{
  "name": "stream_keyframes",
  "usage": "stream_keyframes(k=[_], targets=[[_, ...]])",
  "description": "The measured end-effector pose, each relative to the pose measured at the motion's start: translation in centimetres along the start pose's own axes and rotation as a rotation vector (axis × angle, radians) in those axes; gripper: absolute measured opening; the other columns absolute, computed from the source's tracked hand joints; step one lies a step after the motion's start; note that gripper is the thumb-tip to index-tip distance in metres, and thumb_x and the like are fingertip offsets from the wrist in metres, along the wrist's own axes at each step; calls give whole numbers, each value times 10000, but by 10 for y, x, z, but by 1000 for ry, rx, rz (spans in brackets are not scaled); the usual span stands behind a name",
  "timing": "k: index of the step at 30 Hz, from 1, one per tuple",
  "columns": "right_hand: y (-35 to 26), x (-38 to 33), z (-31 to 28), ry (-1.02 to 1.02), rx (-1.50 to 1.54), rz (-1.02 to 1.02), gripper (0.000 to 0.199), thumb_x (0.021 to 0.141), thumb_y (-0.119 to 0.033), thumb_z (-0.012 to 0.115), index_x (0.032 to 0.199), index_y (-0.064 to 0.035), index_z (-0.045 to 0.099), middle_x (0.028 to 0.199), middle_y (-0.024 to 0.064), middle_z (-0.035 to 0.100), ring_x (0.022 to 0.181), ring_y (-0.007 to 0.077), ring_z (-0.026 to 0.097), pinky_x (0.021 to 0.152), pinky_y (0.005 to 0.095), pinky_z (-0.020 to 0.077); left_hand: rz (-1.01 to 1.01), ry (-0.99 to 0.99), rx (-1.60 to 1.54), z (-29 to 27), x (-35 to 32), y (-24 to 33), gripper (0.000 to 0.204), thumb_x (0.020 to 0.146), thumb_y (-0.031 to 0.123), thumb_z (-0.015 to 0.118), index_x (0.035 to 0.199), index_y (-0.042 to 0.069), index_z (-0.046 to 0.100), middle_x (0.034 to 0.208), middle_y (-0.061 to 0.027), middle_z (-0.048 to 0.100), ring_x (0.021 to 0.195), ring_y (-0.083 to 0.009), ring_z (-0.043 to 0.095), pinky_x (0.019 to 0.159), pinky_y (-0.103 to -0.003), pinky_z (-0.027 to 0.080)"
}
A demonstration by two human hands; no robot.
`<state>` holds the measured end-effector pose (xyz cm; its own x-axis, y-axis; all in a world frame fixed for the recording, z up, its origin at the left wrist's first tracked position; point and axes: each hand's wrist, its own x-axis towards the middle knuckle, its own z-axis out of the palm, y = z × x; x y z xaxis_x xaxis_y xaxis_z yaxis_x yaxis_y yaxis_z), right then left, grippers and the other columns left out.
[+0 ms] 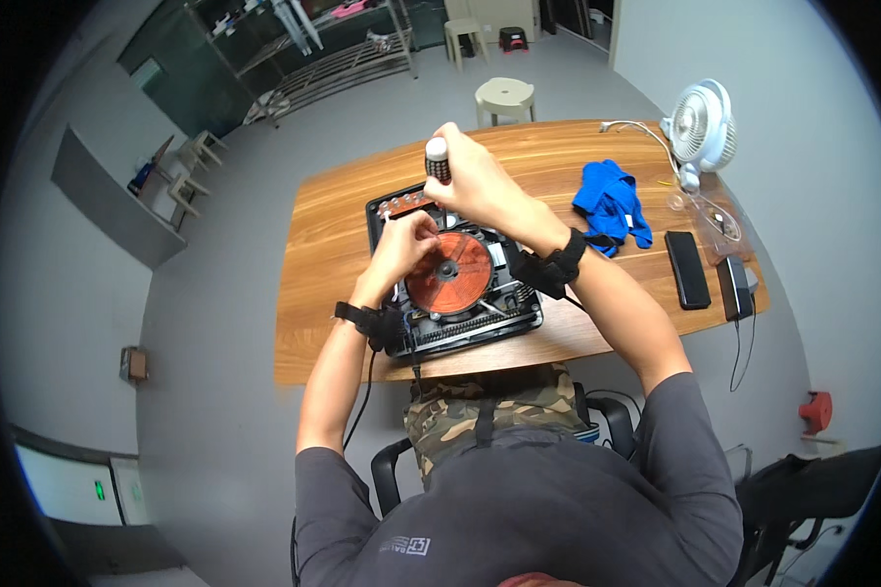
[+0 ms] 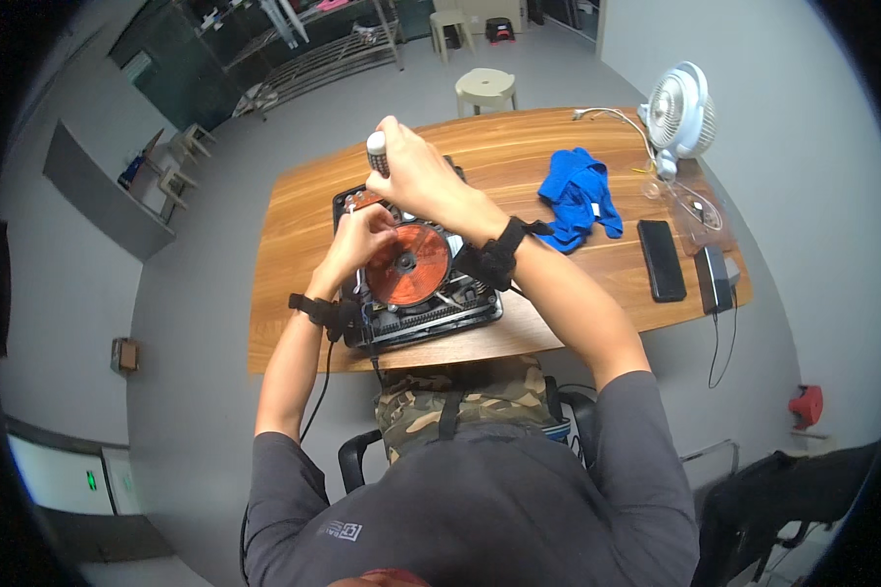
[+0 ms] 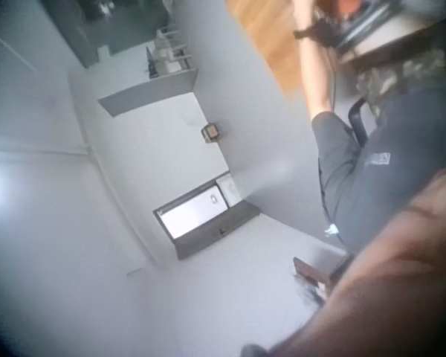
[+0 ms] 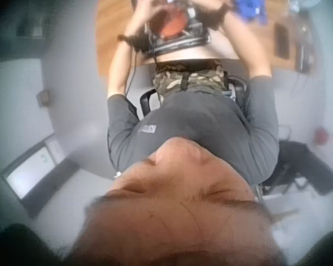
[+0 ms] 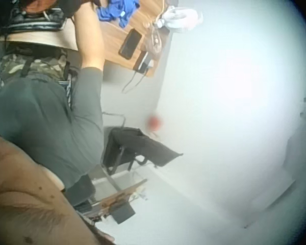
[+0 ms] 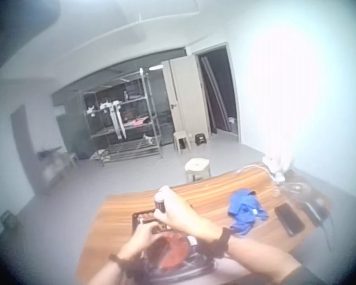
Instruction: The person uses a screwdriver to remove screws from the bottom and top of a black electronic device. They then open the device to reveal internal components including a fan and circuit board.
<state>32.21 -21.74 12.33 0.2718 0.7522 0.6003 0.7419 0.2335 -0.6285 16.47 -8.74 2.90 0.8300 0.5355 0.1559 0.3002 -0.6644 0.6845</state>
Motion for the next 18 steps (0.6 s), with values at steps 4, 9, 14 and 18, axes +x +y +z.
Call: stream_keyframes(k=[4,9,14,18], targets=[[-9,6,13,-14,57,-18,380,830,-118,688,1113,16,473,1022,270,623,968,492,628,827,523,513,-50,165,6,-33,-13,-39,132,854,55,788,953,-8,728,819,-96,759,741,-137,718,677,-292,573],[-10,5,30,-79,62,17,433,819,-150,740,1107,9,459,991,280,622,957,485,634,824,521,515,-224,173,146,-72,-35,-92,106,866,81,793,915,-8,762,781,-84,760,716,-119,702,669,-298,556],[-11,3,41,-113,41,16,461,807,-165,766,1087,11,445,975,281,623,968,487,634,818,523,513,-255,90,308,-72,-58,-154,68,815,35,789,858,-12,766,815,-164,763,771,-209,741,747,-350,575],[-9,2,45,-122,28,9,467,809,-169,773,1081,15,443,981,281,625,972,486,636,822,521,514,-300,76,310,-70,-64,-173,75,790,21,799,836,-15,751,781,-147,754,752,-197,729,718,-350,575]])
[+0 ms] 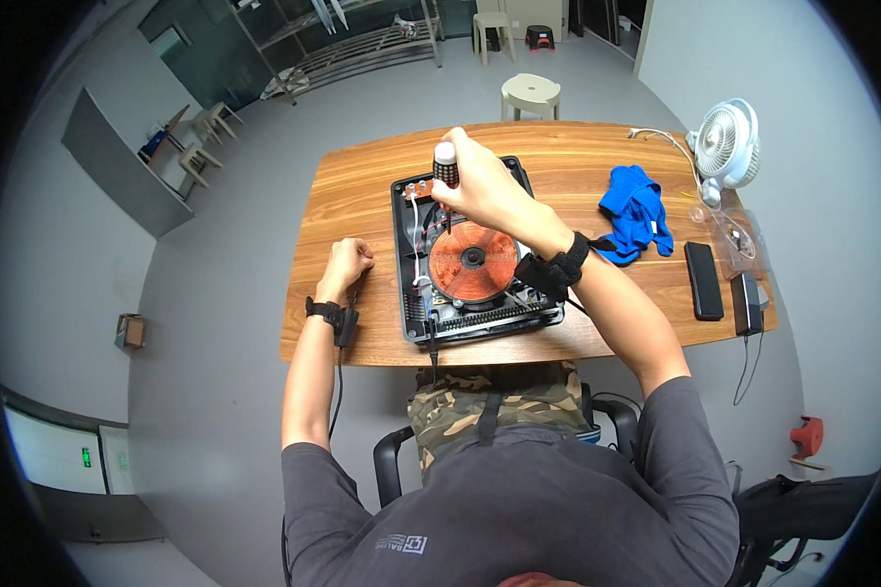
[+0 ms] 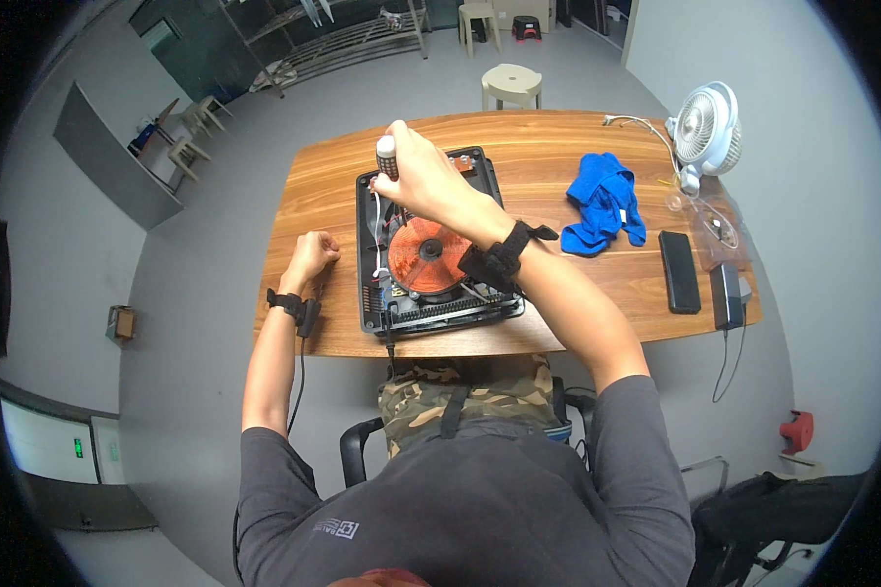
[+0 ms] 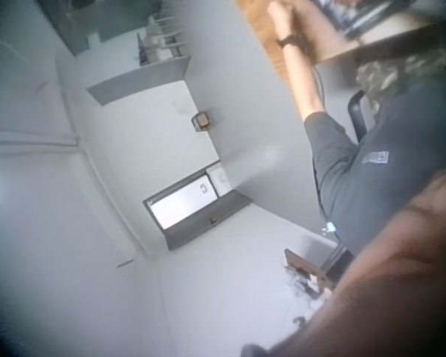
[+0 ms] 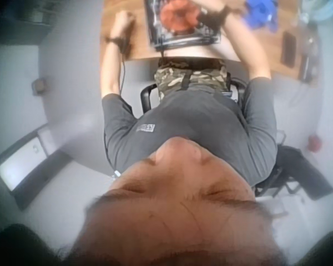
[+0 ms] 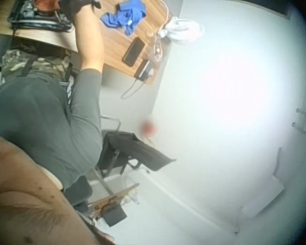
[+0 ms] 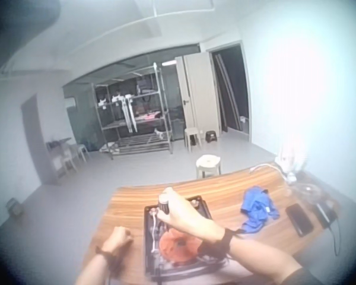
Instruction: The person uses a screwdriver to remove screws from the bottom and top of a black electronic device. They then open the device to reveal internal components including a fan and circuit board.
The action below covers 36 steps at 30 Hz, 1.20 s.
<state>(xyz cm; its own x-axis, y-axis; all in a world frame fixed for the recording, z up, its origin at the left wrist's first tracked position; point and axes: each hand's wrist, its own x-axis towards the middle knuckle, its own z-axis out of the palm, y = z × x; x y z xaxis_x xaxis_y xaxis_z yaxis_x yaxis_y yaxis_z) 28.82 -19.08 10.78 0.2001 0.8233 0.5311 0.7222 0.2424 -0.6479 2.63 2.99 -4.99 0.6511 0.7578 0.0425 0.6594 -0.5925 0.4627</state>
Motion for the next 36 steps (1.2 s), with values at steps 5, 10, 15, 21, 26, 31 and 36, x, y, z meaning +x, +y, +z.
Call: stream_keyframes(k=[5,10,15,21,26,31,36], targets=[[2,-1,-5,-9,1,34,479,812,-176,793,1075,20,445,990,284,632,986,481,640,823,516,514,-27,-15,-82,2,4,2,95,782,14,811,827,-17,733,754,-120,742,733,-173,711,690,-338,573],[0,-1,-11,-47,-6,64,464,818,-182,792,1062,25,455,987,288,635,997,475,642,830,512,513,-25,-24,-93,0,3,-2,157,818,79,826,850,-40,729,773,-128,753,724,-184,717,690,-327,574],[-5,-5,-11,-62,-14,-33,425,840,-194,764,1065,26,478,995,285,640,986,467,648,842,497,519,-59,47,-168,-14,3,9,167,878,124,785,971,-12,758,834,-95,765,776,-139,711,723,-304,578],[-7,-24,10,-144,-10,-168,441,878,-208,729,1160,31,489,1016,276,647,986,452,656,857,484,536,198,-122,-571,-42,-26,97,271,960,81,673,1219,9,704,1094,-64,740,938,-117,672,861,-285,550],[-15,-39,11,-253,20,-148,469,890,-228,717,1212,16,480,1056,273,643,1003,453,654,864,483,540,438,-247,-428,-36,-66,149,255,868,134,770,1067,19,659,927,-30,643,848,-115,598,803,-302,510],[-17,-55,7,-275,-13,-160,517,883,-261,729,1247,5,477,1101,286,637,1005,464,655,845,487,550,479,-196,-413,-30,-80,169,199,835,83,821,965,-2,697,827,-100,730,764,-158,691,706,-322,552],[-18,-64,3,-283,-6,-141,508,870,-234,741,1242,2,488,1083,270,646,990,448,663,844,474,550,464,-246,-375,-32,-85,182,185,829,50,823,942,-30,700,867,-144,759,805,-191,738,744,-335,579]])
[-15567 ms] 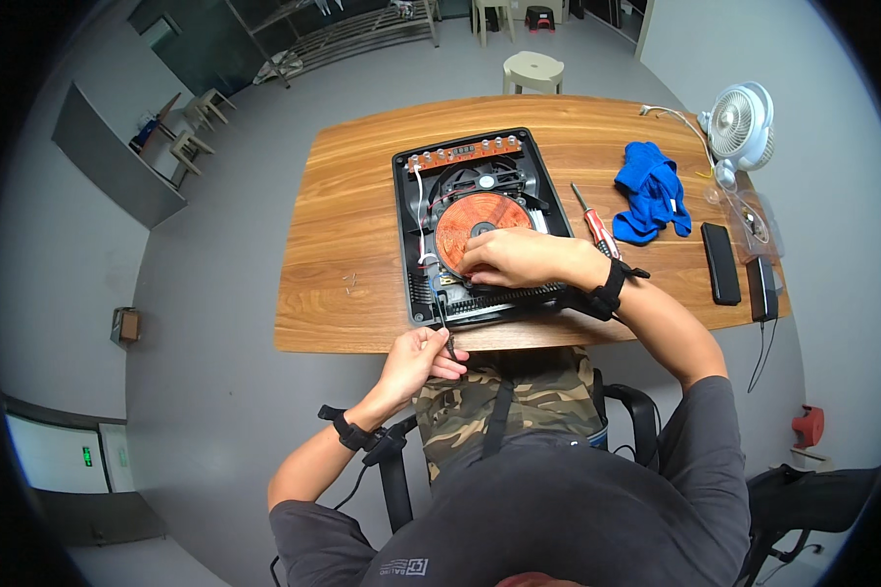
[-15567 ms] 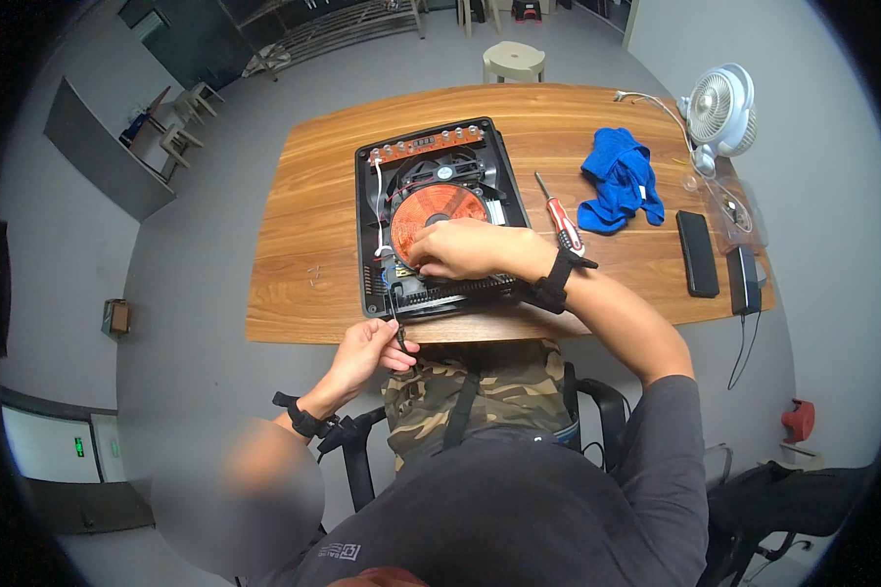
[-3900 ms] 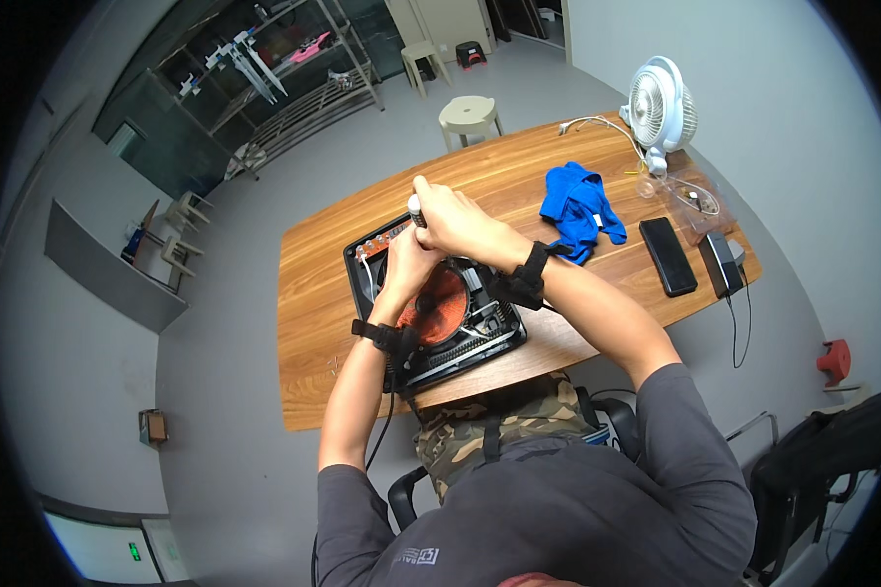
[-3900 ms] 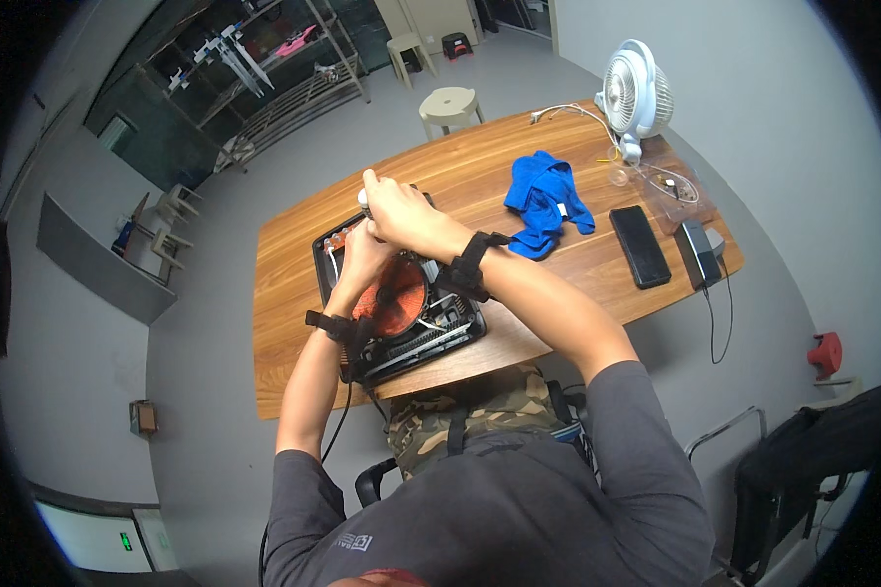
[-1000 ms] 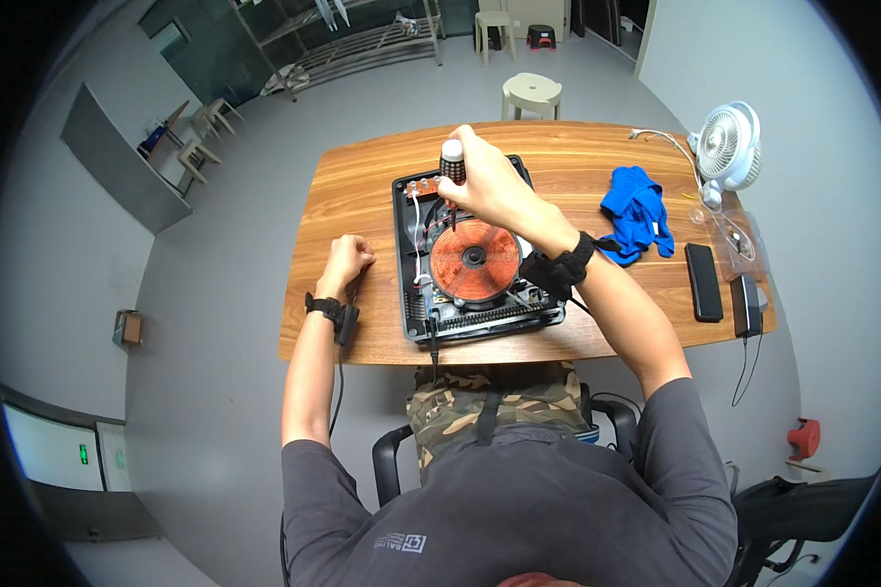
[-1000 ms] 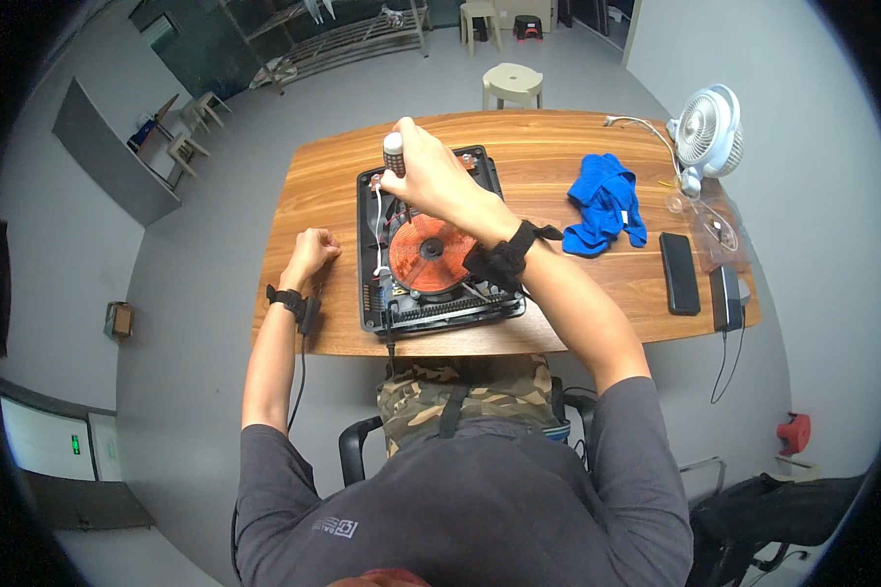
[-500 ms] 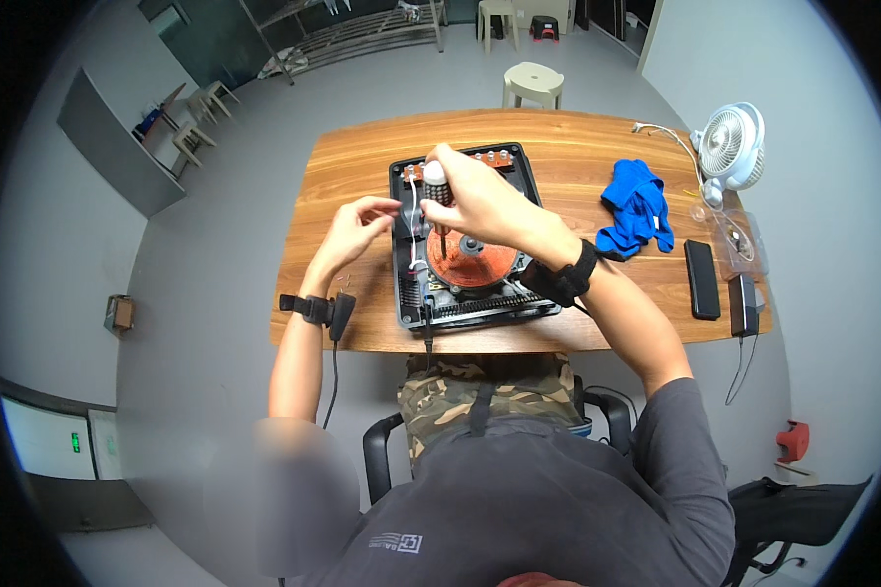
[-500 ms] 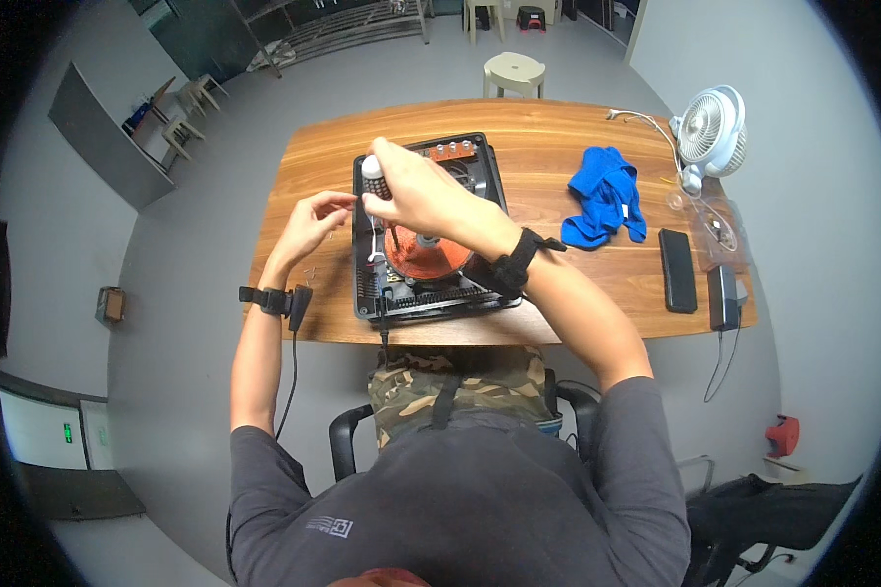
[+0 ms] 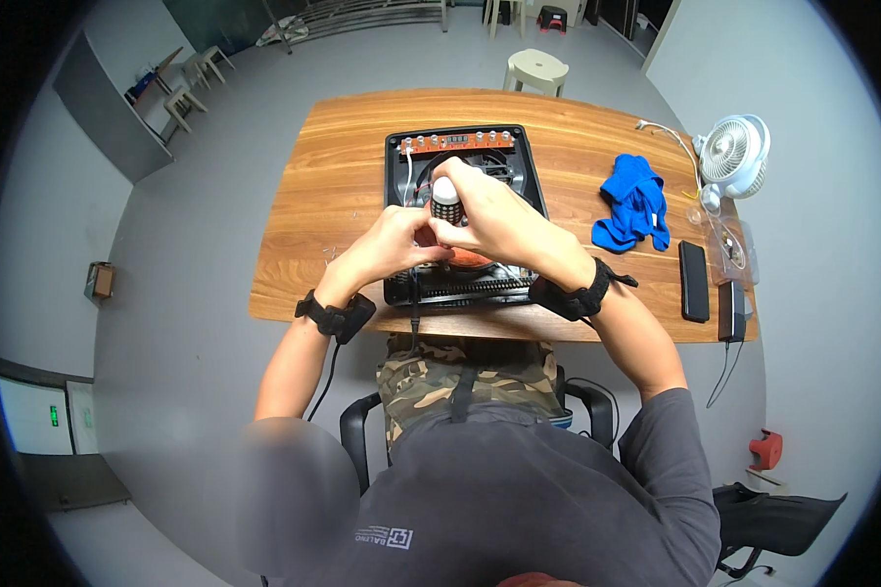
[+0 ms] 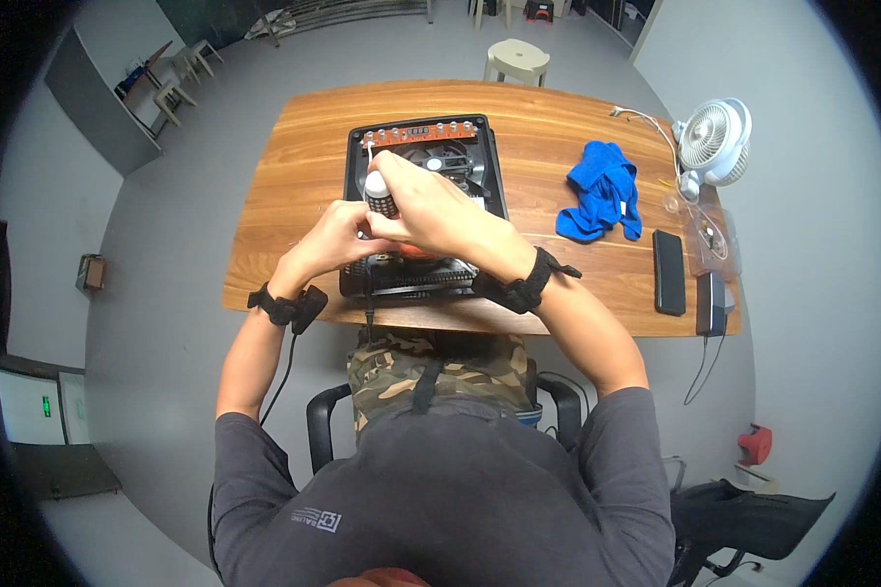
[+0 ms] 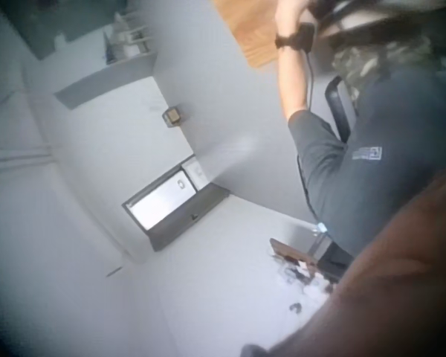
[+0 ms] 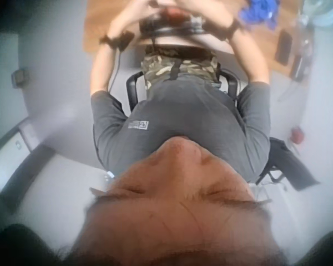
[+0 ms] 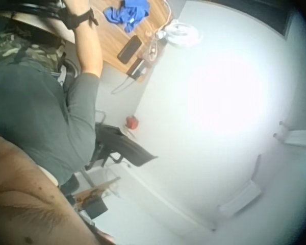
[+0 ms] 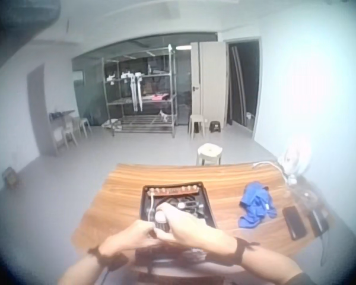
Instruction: The person uses a screwdriver to remove screws from the bottom and top of a black electronic device. They then open the device to reveal internal components including a fan and circuit board.
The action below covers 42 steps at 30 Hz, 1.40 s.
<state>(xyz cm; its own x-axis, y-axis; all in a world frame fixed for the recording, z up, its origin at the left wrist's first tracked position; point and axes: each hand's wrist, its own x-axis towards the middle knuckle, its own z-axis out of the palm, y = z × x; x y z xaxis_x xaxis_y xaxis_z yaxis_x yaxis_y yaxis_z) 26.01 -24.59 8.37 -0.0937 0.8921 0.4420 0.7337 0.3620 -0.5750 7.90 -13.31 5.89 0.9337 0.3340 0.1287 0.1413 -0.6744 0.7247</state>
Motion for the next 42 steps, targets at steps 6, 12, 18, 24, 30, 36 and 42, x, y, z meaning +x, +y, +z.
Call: stream_keyframes(k=[6,12,18,24,30,36,42], targets=[[1,-2,3,6,26,1,497,855,-183,761,1243,-1,507,1074,236,657,1010,408,669,873,443,542,22,18,11,4,-1,-5,191,832,61,821,927,-44,693,881,-163,763,813,-242,755,739,-353,586],[6,-3,4,20,12,-61,469,872,-202,729,1219,-3,485,1065,269,640,952,449,672,789,472,566,50,51,29,7,0,-5,211,827,84,827,908,-53,688,856,-190,750,802,-272,757,728,-363,587],[0,-5,0,-32,22,-14,517,854,-199,767,1255,-3,508,1072,223,662,1022,401,673,889,442,547,74,70,58,11,0,-11,227,821,93,826,910,-54,677,844,-204,743,794,-302,756,719,-378,588],[-5,-5,-5,-144,55,-18,520,851,-194,760,1267,-7,511,1095,220,650,1014,399,668,873,440,552,119,86,8,14,-5,-8,237,834,95,800,954,-47,654,844,-168,729,767,-265,730,705,-362,566],[-1,-1,-11,-201,66,-82,458,870,-242,740,1226,-29,545,1041,189,656,968,376,678,821,431,556,57,127,-36,15,-10,-18,261,838,136,795,910,-34,612,777,-141,673,700,-236,664,653,-367,522],[-19,3,-9,-37,-225,-212,496,860,-494,770,1033,-62,597,917,110,615,807,328,659,685,422,542,112,307,11,23,-18,-23,327,800,150,860,1020,3,667,821,-151,688,712,-270,672,663,-382,532],[-30,1,-6,-51,-369,-195,496,875,-500,727,1016,-48,582,955,112,602,826,318,689,646,408,565,12,274,-3,26,-18,-6,347,810,164,861,1038,-8,665,901,-154,715,824,-276,713,737,-390,557]])
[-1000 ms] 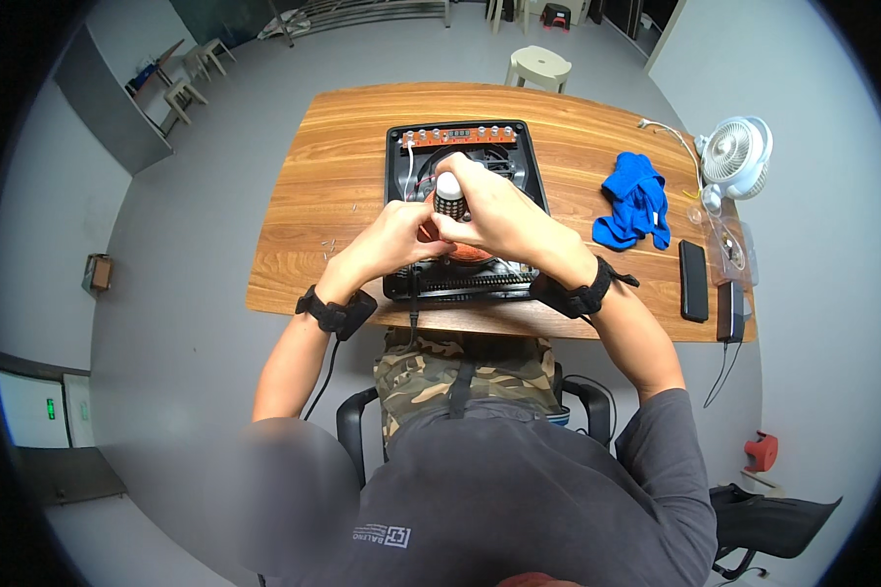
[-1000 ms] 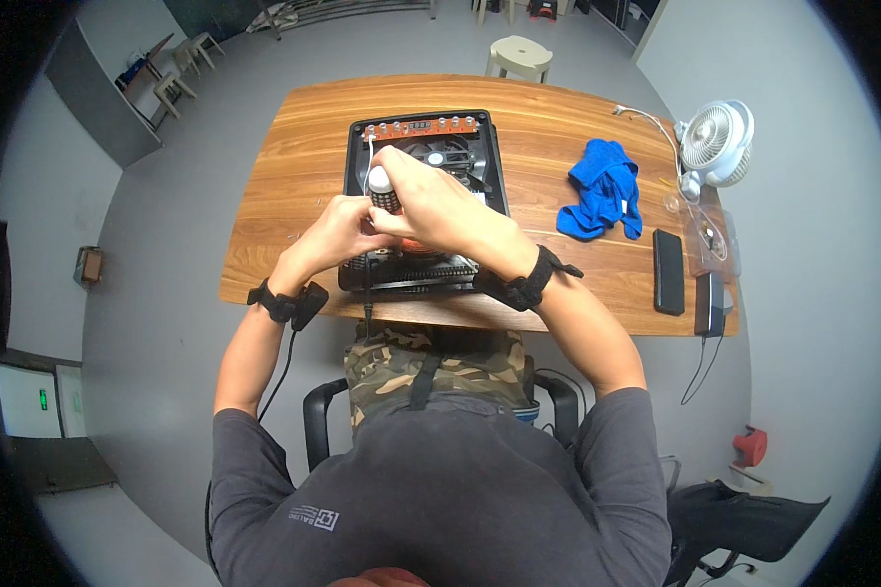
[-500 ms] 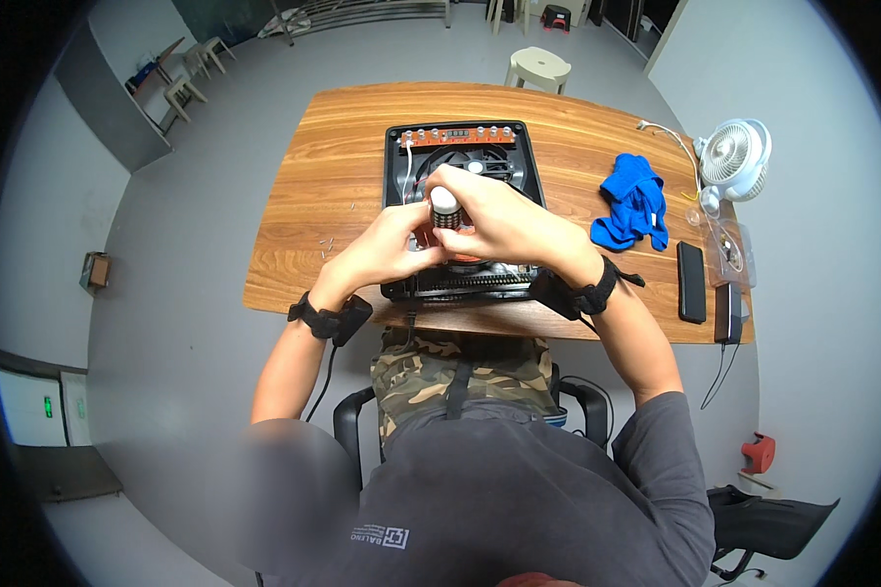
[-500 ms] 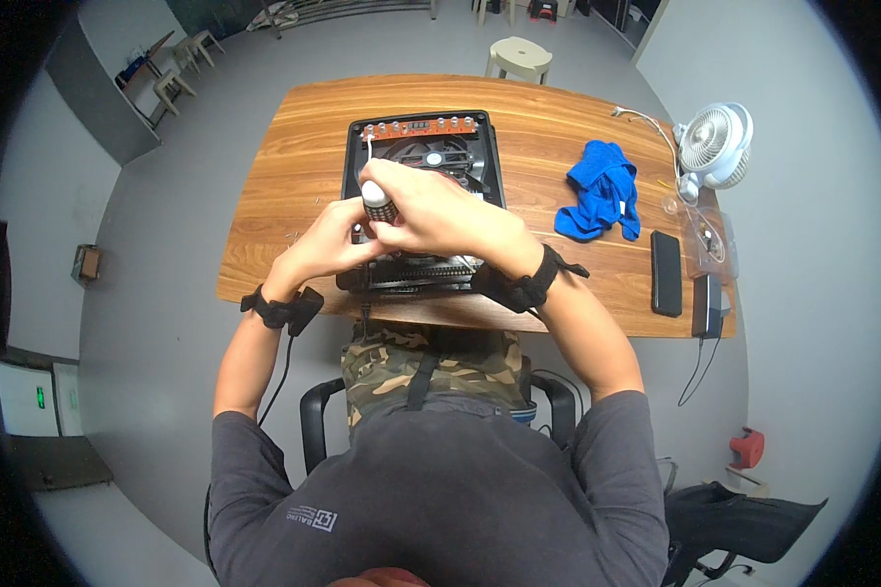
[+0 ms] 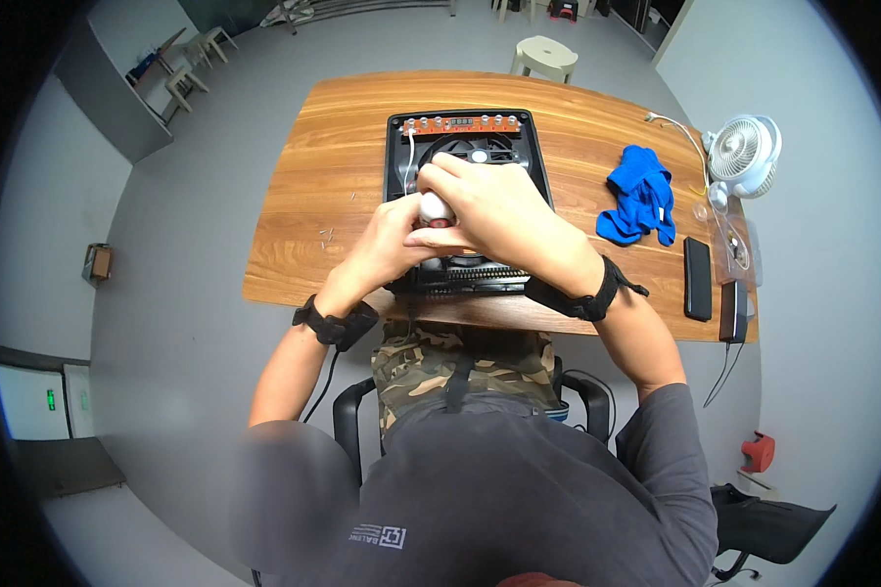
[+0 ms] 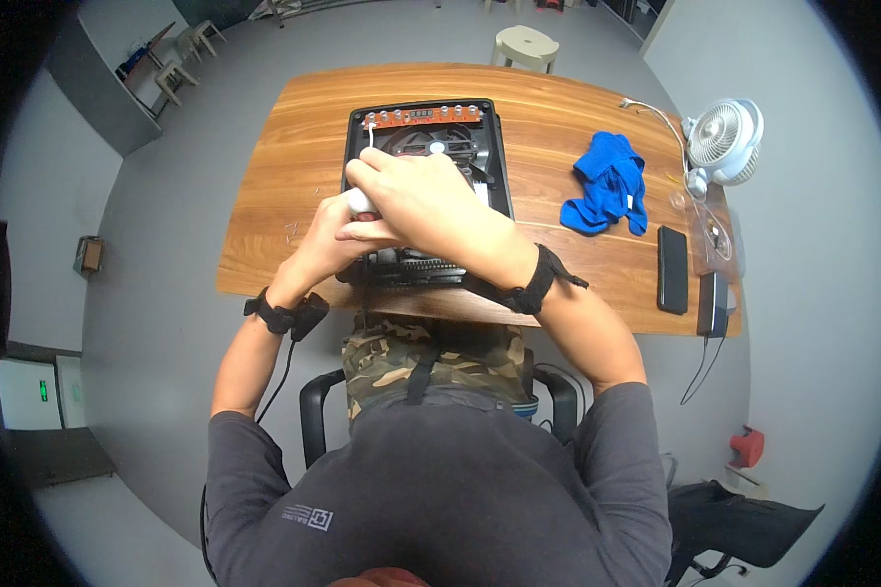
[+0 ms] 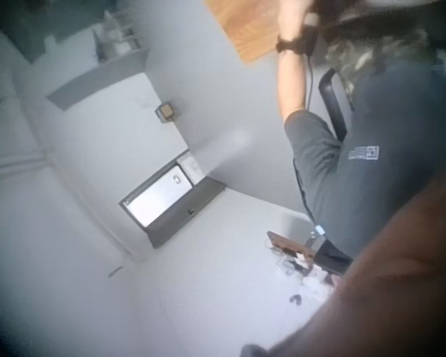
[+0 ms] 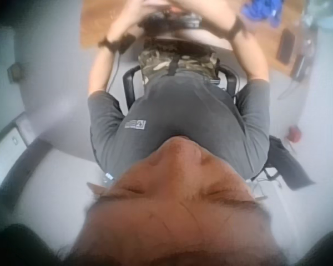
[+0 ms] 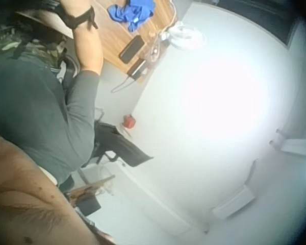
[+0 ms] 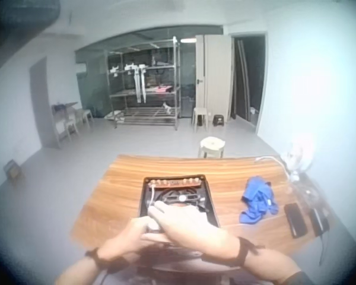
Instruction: The person uses a screwdriver to remove screws from the bottom and top of a black electronic device. They then open the device to reveal internal components including a fan and circuit board.
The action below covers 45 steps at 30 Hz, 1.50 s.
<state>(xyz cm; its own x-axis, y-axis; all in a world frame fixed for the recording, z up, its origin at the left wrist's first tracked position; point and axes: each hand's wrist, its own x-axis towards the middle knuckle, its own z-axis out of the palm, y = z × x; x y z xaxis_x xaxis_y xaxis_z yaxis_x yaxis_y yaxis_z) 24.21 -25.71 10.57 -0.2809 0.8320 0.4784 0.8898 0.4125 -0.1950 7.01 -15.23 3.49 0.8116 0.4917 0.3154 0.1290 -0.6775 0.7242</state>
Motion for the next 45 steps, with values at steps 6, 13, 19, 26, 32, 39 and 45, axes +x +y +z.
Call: stream_keyframes(k=[6,13,19,26,32,39,45], targets=[[11,-10,3,-27,469,21,539,826,-226,847,1237,-37,553,1057,138,618,936,302,674,814,384,559,33,-13,-161,3,-6,10,278,844,93,802,1056,-9,655,939,-150,724,884,-263,712,800,-377,559],[6,-13,-5,-84,420,12,443,871,-155,742,1268,-48,578,1074,152,653,907,309,685,784,398,566,-139,-51,-66,9,-11,-4,134,849,29,729,960,-35,688,867,-153,748,793,-208,720,741,-354,568],[1,-6,-1,32,248,70,399,848,-253,814,1131,-49,621,1055,127,564,870,313,649,765,405,554,-180,-15,-11,11,-2,17,252,825,141,842,868,-45,678,773,-176,717,713,-238,717,660,-379,545],[21,-4,14,159,335,-65,397,847,-182,783,1197,-63,639,975,110,591,924,303,598,809,411,503,50,48,-146,10,-2,-1,286,864,156,812,1032,-19,662,797,-117,688,680,-185,650,633,-326,520],[28,4,12,120,248,-48,430,869,-345,762,1130,-26,638,1012,138,591,982,337,604,837,429,528,10,156,-276,21,1,-26,375,856,119,827,1143,1,615,896,-86,700,710,-117,616,627,-305,510],[25,0,10,87,257,1,476,879,-371,777,1170,-25,626,1025,153,594,905,334,652,773,410,554,11,211,-172,25,5,-4,486,802,133,887,1165,3,591,966,-103,706,864,-169,689,730,-331,562],[23,-9,-5,-38,478,-62,514,865,-293,770,1257,-2,612,1076,144,619,926,304,657,808,396,556,99,33,-69,9,-13,-18,365,815,134,861,1102,11,671,948,-84,707,837,-165,682,726,-312,551]])
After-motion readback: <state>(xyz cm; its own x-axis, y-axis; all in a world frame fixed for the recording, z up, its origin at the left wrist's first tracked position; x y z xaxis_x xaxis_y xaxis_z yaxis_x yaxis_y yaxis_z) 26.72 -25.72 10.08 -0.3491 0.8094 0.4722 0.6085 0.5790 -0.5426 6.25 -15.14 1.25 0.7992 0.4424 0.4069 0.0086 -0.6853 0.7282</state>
